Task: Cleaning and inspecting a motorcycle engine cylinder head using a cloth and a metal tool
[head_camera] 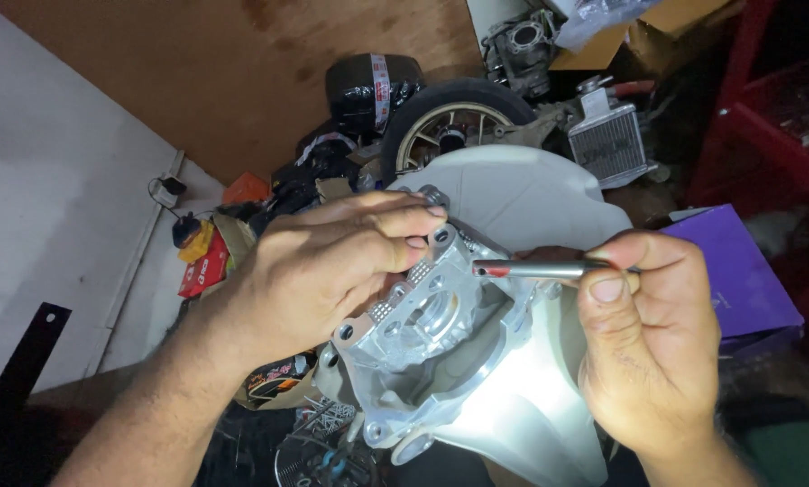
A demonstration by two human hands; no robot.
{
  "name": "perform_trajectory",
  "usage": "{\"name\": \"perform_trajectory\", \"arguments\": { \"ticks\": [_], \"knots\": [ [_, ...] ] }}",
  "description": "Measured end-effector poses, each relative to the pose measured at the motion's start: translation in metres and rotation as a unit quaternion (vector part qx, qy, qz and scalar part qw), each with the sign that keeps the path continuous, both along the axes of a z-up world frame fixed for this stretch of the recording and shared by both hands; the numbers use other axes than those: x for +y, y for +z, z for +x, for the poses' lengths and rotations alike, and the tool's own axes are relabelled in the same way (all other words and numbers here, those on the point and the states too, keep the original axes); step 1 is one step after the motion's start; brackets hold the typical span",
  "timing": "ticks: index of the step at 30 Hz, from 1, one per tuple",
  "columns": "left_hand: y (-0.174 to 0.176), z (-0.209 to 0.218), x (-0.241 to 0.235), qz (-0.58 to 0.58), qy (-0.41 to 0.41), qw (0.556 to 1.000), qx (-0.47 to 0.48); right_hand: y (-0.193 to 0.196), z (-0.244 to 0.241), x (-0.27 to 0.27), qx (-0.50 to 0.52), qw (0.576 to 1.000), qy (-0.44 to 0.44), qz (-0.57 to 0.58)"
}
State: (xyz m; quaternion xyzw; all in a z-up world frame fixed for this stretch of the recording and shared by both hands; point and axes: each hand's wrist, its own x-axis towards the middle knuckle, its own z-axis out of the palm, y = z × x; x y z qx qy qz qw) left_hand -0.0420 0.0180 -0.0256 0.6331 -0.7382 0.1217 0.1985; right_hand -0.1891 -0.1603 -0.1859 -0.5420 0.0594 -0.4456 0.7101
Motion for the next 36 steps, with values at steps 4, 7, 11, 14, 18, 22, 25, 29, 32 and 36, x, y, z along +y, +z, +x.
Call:
{"name": "perform_trajectory", "arguments": {
  "ticks": [4, 7, 11, 14, 18, 22, 25, 29, 32, 36],
  "knots": [
    [0.001, -0.003, 0.001, -0.003, 0.003, 1.000, -0.029, 0.004, -0.001, 0.001, 0.002, 1.000, -0.002, -0.019],
    [0.003, -0.002, -0.001, -0.009, -0.005, 0.999, -0.052, 0.009, 0.002, 0.000, -0.017, 0.999, 0.009, -0.051],
    [-0.007, 0.008, 0.005, 0.006, 0.010, 0.999, -0.041, 0.011, 0.006, -0.001, -0.066, 0.996, 0.047, -0.037],
    [0.021, 0.003, 0.002, 0.143, 0.102, 0.979, 0.102, 0.011, 0.006, -0.002, -0.059, 0.996, 0.037, -0.051],
    [0.028, 0.005, -0.003, 0.153, 0.072, 0.982, 0.087, 0.013, 0.006, -0.003, -0.052, 0.997, 0.042, -0.040],
    [0.026, 0.005, -0.003, 0.145, 0.052, 0.987, 0.054, 0.014, 0.004, -0.001, -0.056, 0.997, 0.043, -0.044],
    [0.022, 0.005, -0.002, 0.131, 0.058, 0.989, 0.026, 0.011, 0.004, -0.001, -0.043, 0.998, 0.032, -0.041],
    [0.015, 0.007, 0.001, 0.091, 0.043, 0.995, 0.003, 0.008, 0.001, 0.002, -0.017, 0.999, 0.011, -0.027],
    [0.014, 0.008, 0.000, 0.115, 0.070, 0.991, 0.009, 0.028, 0.000, 0.008, -0.051, 0.996, 0.049, -0.054],
    [0.017, 0.013, 0.000, 0.147, 0.092, 0.985, 0.020, 0.010, -0.004, 0.012, 0.009, 0.997, -0.026, -0.070]
  ]
}}
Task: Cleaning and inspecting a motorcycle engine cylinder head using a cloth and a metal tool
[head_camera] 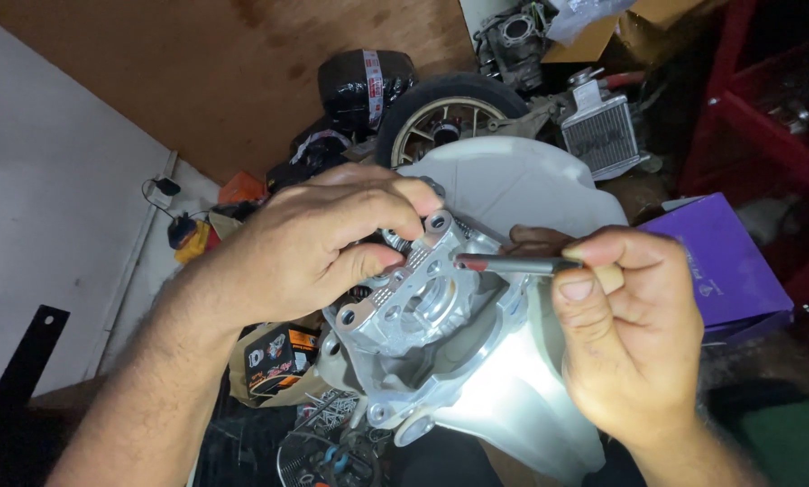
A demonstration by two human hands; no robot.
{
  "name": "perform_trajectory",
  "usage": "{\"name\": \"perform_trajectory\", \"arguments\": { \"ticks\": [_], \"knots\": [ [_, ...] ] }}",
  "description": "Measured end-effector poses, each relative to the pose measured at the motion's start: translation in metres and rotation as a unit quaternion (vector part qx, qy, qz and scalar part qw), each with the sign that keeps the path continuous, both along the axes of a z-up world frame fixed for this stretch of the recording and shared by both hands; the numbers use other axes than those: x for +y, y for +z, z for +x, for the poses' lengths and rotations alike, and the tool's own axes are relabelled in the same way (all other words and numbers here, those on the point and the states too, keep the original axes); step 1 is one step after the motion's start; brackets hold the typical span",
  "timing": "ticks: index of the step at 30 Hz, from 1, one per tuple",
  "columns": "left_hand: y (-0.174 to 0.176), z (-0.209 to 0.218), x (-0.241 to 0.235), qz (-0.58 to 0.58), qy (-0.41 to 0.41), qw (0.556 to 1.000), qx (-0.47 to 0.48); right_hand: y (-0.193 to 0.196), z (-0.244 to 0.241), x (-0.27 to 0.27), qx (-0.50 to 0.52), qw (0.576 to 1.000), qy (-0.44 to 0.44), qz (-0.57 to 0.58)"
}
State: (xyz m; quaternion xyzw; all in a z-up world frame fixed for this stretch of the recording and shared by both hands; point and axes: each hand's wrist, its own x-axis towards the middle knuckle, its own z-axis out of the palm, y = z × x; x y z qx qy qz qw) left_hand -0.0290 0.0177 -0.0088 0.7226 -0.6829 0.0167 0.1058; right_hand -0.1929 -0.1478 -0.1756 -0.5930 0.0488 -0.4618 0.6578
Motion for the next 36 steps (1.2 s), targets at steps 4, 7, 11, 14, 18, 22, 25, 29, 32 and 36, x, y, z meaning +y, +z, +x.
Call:
{"name": "perform_trajectory", "arguments": {
  "ticks": [4, 7, 11, 14, 18, 22, 25, 29, 32, 36],
  "knots": [
    [-0.001, 0.003, -0.001, -0.005, -0.026, 0.999, 0.026, 0.011, 0.002, 0.009, -0.036, 0.997, 0.017, -0.061],
    [-0.001, 0.007, 0.000, -0.011, -0.035, 0.999, 0.026, 0.013, 0.004, 0.013, -0.064, 0.995, 0.041, -0.066],
    [-0.005, 0.008, 0.002, -0.026, -0.048, 0.998, 0.033, 0.019, 0.002, 0.026, -0.060, 0.973, -0.087, -0.205],
    [-0.007, 0.006, 0.002, -0.037, -0.048, 0.997, 0.039, 0.023, -0.002, 0.033, -0.083, 0.920, -0.234, -0.304],
    [-0.008, 0.009, 0.002, -0.052, -0.069, 0.995, 0.058, 0.028, -0.018, 0.029, -0.022, 0.894, -0.266, -0.359],
    [-0.012, 0.011, 0.003, -0.063, -0.082, 0.993, 0.061, 0.033, -0.034, 0.014, 0.062, 0.794, -0.302, -0.524],
    [-0.010, 0.012, 0.004, -0.057, -0.076, 0.994, 0.059, 0.048, -0.042, 0.003, 0.090, 0.694, -0.334, -0.632],
    [-0.012, 0.016, 0.004, -0.058, -0.091, 0.992, 0.064, 0.074, -0.046, -0.002, 0.084, 0.571, -0.337, -0.744],
    [-0.012, 0.016, 0.005, -0.057, -0.088, 0.992, 0.068, 0.079, -0.045, -0.007, 0.085, 0.510, -0.341, -0.785],
    [-0.014, 0.017, 0.005, -0.071, -0.112, 0.989, 0.067, 0.084, -0.040, -0.009, 0.106, 0.474, -0.324, -0.812]
  ]
}}
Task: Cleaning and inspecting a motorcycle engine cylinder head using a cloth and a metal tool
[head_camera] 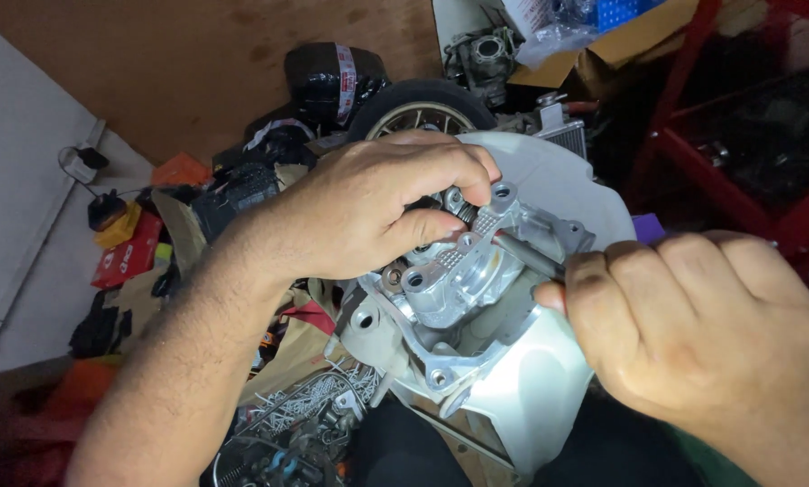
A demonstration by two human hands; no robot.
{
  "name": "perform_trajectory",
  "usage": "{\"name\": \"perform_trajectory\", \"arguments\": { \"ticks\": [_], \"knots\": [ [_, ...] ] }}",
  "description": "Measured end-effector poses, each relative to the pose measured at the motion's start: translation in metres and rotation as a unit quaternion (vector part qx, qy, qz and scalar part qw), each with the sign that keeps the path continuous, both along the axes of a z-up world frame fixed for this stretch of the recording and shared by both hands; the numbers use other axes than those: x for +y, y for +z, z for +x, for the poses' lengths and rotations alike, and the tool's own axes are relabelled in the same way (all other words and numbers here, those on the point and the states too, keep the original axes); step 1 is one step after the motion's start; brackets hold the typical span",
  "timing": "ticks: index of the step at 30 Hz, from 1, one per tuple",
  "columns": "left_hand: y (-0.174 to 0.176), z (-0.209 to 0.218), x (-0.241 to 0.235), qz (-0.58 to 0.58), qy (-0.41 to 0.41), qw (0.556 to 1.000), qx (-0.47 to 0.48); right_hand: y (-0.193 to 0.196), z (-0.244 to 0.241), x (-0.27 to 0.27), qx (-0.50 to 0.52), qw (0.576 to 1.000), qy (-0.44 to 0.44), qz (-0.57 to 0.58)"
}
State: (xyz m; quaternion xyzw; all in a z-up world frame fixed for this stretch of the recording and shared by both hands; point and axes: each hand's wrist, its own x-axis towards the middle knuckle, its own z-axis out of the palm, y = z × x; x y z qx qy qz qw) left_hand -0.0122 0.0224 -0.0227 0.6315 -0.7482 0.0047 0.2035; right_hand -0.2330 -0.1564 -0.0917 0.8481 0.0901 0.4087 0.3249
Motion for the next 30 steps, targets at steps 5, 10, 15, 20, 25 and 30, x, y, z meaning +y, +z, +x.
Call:
{"name": "perform_trajectory", "arguments": {
  "ticks": [5, 10, 15, 20, 25, 30],
  "knots": [
    [0.001, -0.001, 0.002, 0.013, 0.027, 0.999, -0.014, -0.010, 0.006, -0.002, -0.003, 0.996, 0.035, 0.087],
    [0.002, -0.001, 0.002, 0.002, 0.009, 1.000, -0.010, -0.006, 0.010, 0.004, -0.019, 0.999, 0.021, 0.046],
    [0.000, 0.001, 0.003, 0.006, 0.016, 1.000, -0.005, 0.000, 0.019, 0.011, -0.027, 0.999, 0.020, 0.034],
    [-0.003, 0.000, 0.004, 0.003, 0.023, 1.000, 0.002, -0.008, 0.027, 0.007, -0.050, 0.996, 0.045, 0.052],
    [-0.003, 0.001, 0.004, -0.013, 0.009, 1.000, 0.005, -0.003, 0.030, 0.010, -0.060, 0.997, 0.037, 0.039],
    [-0.004, -0.002, 0.006, -0.024, 0.008, 0.999, 0.020, -0.002, 0.032, 0.010, -0.061, 0.996, 0.045, 0.040]
  ]
}}
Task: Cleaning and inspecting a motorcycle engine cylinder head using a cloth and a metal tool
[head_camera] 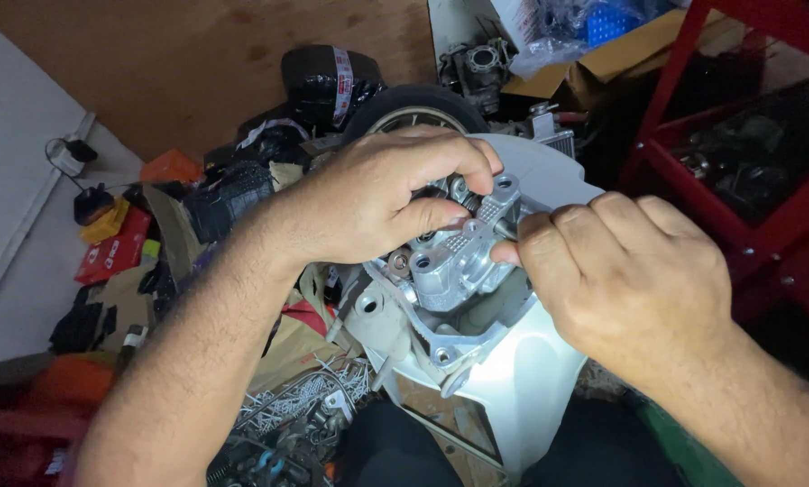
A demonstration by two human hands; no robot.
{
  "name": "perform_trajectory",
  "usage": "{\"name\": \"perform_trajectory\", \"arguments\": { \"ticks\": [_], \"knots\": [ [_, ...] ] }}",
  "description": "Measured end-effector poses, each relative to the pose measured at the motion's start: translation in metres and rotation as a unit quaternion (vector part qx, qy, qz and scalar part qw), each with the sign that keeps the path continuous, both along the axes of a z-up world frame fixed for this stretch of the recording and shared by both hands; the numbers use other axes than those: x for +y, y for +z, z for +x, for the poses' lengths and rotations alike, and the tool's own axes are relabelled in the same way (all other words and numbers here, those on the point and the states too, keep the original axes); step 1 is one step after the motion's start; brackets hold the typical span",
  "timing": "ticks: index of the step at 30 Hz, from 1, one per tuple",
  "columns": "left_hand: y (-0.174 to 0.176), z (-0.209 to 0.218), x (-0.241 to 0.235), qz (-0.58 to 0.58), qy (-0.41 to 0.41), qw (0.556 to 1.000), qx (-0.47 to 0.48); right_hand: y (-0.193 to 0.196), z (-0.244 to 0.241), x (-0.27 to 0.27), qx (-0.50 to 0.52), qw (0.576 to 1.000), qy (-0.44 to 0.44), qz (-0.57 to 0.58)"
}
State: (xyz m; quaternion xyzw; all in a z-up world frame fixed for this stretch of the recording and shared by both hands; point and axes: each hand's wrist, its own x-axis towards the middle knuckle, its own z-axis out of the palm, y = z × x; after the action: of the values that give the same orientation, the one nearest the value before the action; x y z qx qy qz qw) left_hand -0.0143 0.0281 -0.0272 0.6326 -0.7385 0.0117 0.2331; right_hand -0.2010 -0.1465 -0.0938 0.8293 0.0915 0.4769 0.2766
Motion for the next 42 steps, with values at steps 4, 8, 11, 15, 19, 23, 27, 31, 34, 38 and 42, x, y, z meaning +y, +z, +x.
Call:
{"name": "perform_trajectory", "arguments": {
  "ticks": [4, 8, 11, 15, 19, 23, 27, 31, 34, 38, 42],
  "knots": [
    [0.001, 0.000, -0.002, 0.004, 0.003, 1.000, 0.013, 0.005, -0.009, 0.000, 0.042, 0.997, 0.007, 0.070],
    [-0.002, 0.001, -0.001, 0.005, 0.012, 1.000, 0.017, 0.002, -0.007, 0.000, 0.051, 0.996, 0.018, 0.069],
    [-0.004, 0.002, -0.002, -0.007, 0.010, 1.000, 0.009, 0.004, -0.001, 0.002, 0.024, 1.000, -0.003, 0.004],
    [-0.004, 0.002, -0.002, -0.005, 0.003, 1.000, 0.009, 0.001, 0.001, 0.004, 0.024, 0.999, 0.005, 0.021],
    [-0.004, 0.002, -0.002, -0.003, 0.010, 1.000, 0.010, 0.005, 0.001, 0.008, 0.030, 0.999, 0.006, 0.043],
    [-0.005, 0.002, -0.001, -0.013, 0.002, 1.000, 0.009, 0.007, 0.002, 0.010, 0.036, 0.999, -0.014, 0.031],
    [-0.004, 0.002, -0.001, -0.008, 0.010, 1.000, 0.007, 0.005, 0.002, 0.007, 0.023, 0.999, -0.026, 0.023],
    [-0.003, 0.002, -0.001, -0.005, 0.010, 1.000, 0.021, 0.010, -0.003, 0.005, 0.069, 0.992, 0.012, 0.107],
    [-0.004, 0.001, 0.000, -0.011, 0.013, 1.000, 0.016, 0.010, -0.001, 0.006, 0.069, 0.986, 0.061, 0.137],
    [-0.005, 0.001, -0.001, -0.020, 0.004, 1.000, 0.013, 0.009, 0.002, 0.009, 0.030, 0.994, 0.049, 0.098],
    [-0.006, 0.001, -0.001, -0.021, 0.009, 1.000, 0.015, 0.010, 0.001, 0.011, 0.024, 0.997, 0.021, 0.068]
  ]
}}
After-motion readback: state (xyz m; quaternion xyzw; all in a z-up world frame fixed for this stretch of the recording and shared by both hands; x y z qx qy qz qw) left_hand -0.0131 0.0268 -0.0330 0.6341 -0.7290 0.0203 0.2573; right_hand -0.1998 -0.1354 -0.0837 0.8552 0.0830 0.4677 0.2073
